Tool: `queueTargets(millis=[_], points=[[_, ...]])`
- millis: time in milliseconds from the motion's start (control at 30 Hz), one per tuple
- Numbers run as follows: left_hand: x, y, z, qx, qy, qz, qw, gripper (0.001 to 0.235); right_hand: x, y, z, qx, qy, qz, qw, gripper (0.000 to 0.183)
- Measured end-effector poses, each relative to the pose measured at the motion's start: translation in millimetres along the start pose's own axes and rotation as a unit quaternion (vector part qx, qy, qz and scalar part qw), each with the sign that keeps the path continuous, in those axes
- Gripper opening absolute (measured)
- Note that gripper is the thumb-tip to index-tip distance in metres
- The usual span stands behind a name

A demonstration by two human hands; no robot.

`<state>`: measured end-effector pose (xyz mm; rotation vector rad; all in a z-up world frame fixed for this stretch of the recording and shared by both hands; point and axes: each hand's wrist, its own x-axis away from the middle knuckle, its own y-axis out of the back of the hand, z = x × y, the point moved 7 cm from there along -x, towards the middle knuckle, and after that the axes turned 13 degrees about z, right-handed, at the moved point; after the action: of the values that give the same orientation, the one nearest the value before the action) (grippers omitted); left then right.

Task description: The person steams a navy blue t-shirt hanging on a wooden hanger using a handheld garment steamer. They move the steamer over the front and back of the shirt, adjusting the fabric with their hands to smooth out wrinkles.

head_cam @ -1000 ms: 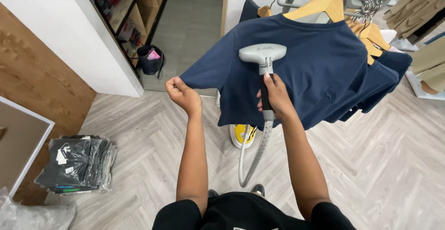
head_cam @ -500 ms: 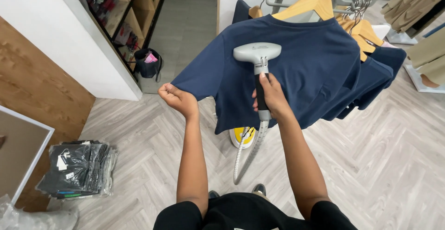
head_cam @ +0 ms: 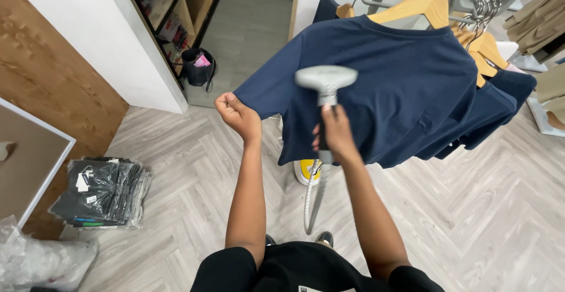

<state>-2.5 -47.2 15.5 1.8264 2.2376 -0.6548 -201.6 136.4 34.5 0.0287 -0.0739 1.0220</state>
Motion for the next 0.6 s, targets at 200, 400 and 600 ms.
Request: queueTargets(millis=[200,400,600], points=[[-8.4,7.2,8.2,-0.008,-0.013,-0.003,1.0,0.015,11.6,-38.9,-23.0,0.001,-0.029,0.051,0.998,0.044],[-10.4,7.3,-2.7,-0.01,-0.018,0.003,1.0,0.018,4.7,15.8,42.5,0.004,0.051,-0.036,0.998,0.043],[-19.6,8.0,6.3,0.037,-0.009,0.019,0.999,0.018,34.7,-47.6,-48.4,-0.01,-0.047,0.021,0.999,0.04]])
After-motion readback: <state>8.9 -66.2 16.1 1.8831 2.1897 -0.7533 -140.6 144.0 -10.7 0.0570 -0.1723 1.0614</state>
